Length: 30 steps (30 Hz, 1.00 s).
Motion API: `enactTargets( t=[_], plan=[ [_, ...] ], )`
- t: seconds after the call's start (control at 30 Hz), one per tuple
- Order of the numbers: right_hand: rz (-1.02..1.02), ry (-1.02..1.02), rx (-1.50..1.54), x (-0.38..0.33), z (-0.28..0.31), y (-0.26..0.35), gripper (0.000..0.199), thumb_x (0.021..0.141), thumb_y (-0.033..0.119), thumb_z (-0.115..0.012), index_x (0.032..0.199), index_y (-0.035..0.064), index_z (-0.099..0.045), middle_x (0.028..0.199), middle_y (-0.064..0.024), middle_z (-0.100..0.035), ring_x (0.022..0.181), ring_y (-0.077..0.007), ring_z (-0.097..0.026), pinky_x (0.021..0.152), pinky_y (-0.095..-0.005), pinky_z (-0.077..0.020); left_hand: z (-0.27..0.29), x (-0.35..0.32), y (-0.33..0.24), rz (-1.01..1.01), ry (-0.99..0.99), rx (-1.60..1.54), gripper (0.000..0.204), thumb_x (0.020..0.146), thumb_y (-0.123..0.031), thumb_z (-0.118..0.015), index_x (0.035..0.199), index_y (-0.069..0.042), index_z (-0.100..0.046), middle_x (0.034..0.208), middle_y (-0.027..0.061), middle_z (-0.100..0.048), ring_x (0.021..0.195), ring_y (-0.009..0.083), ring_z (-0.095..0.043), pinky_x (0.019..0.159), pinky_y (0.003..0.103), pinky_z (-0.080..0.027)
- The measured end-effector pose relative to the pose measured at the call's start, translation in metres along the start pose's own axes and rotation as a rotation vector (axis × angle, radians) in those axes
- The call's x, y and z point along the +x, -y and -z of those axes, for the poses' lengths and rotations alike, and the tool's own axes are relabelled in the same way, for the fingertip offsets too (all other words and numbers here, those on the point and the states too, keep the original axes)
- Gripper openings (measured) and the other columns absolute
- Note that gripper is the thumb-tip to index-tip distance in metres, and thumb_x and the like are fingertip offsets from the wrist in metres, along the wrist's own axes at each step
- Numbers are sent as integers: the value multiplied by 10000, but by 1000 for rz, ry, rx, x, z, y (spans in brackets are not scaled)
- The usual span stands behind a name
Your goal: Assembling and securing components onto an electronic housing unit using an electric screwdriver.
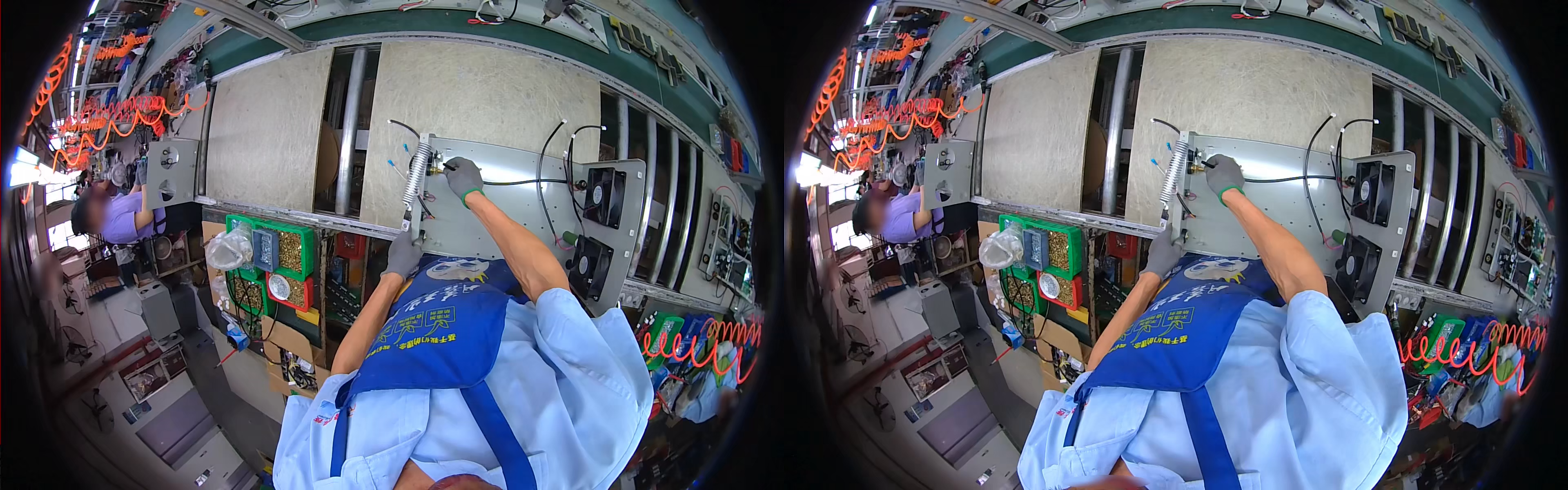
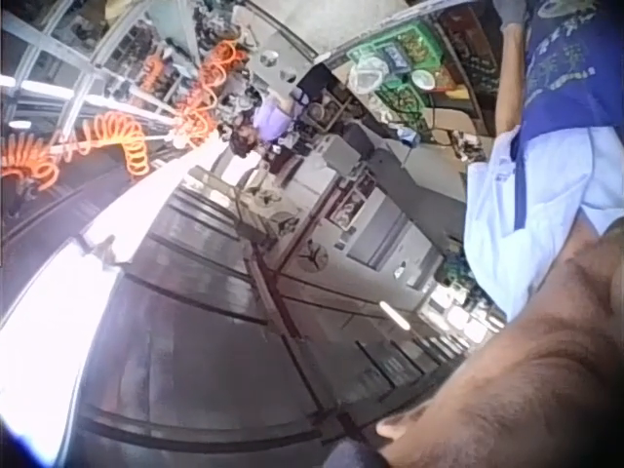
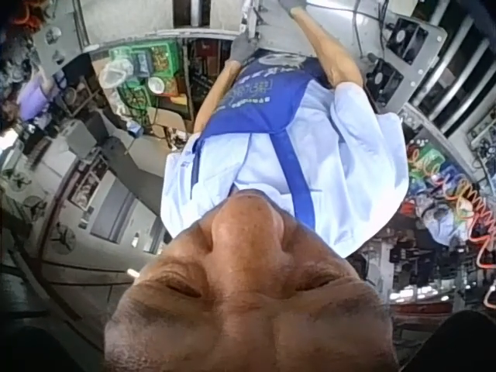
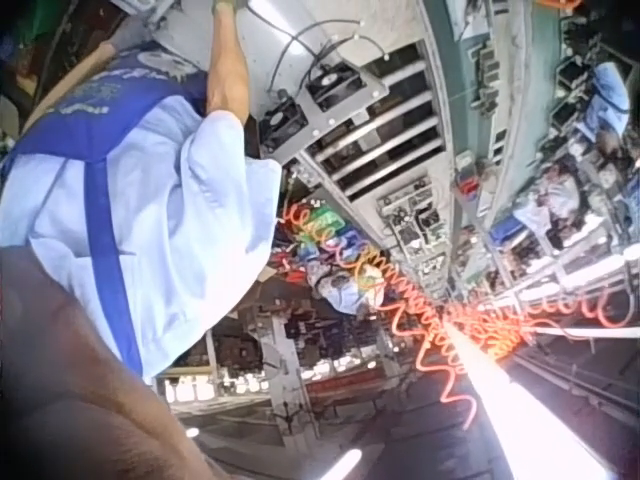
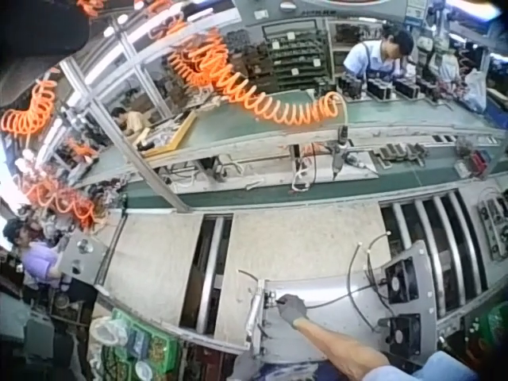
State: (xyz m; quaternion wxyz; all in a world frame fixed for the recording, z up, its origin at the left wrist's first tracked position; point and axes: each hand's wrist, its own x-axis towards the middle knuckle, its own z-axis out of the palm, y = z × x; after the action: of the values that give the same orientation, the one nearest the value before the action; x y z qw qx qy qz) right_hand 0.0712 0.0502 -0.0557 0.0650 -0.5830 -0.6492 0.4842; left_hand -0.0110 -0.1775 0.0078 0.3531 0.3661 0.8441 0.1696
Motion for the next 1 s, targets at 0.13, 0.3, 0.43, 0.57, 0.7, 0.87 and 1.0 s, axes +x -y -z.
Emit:
enactTargets(
  t=[0.13, 0.3, 0.43, 0.57, 0.7, 0.87, 1.0],
  plan=[
    [28, 2, 3, -7, 1, 2, 213, 803, 237, -695, 970, 110, -732, 950, -121, -715, 884, -303, -676, 779, -383, -520, -4, 7, 12, -16, -2, 69, 268, 832, -200, -603, 1004, 2, -645, 958, 272, -645, 921, 447, -613, 801, 511, -479],
    [20, -58, -7, -5, -1, -1, 204, 795, 220, -700, 953, 96, -731, 934, -128, -716, 879, -300, -677, 775, -385, -521, -8, 8, 13, 7, 3, 71, 273, 838, -216, -604, 986, 8, -651, 951, 275, -646, 909, 452, -614, 789, 516, -477],
    [19, -1, -32, -3, -4, -7, 172, 811, 244, -661, 934, 147, -733, 965, -104, -714, 907, -304, -677, 782, -398, -529, -10, 12, 22, -15, -7, 85, 307, 860, -263, -611, 987, 13, -647, 935, 279, -646, 906, 460, -612, 781, 527, -474],
    [20, -20, -55, 5, -11, -19, 181, 815, 261, -666, 921, 132, -737, 954, -113, -717, 896, -304, -681, 777, -392, -525, -8, 13, 17, 19, 34, 77, 357, 879, -312, -613, 1009, 20, -637, 937, 289, -646, 916, 465, -611, 783, 530, -477],
    [31, 194, 46, 15, -4, -16, 255, 839, 306, -664, 893, 67, -737, 872, -148, -715, 794, -280, -681, 741, -379, -514, -4, 13, 17, 58, 61, 92, 366, 880, -315, -614, 1029, 19, -633, 947, 293, -646, 920, 465, -614, 785, 525, -483],
    [-107, 359, 160, 28, -5, -18, 357, 870, 357, -641, 924, 12, -717, 815, -179, -694, 734, -270, -663, 730, -381, -501, -1, 14, 9, 27, 60, 132, 367, 875, -322, -615, 1040, 5, -635, 952, 290, -648, 913, 461, -617, 779, 519, -490],
    [-95, 339, 65, 32, -3, -23, 460, 919, 442, -548, 1019, 15, -686, 885, -171, -696, 688, -254, -648, 706, -388, -503, 2, 15, 3, 75, 106, 125, 367, 877, -325, -608, 1045, 0, -635, 956, 287, -649, 916, 459, -616, 782, 520, -488]
  ],
)
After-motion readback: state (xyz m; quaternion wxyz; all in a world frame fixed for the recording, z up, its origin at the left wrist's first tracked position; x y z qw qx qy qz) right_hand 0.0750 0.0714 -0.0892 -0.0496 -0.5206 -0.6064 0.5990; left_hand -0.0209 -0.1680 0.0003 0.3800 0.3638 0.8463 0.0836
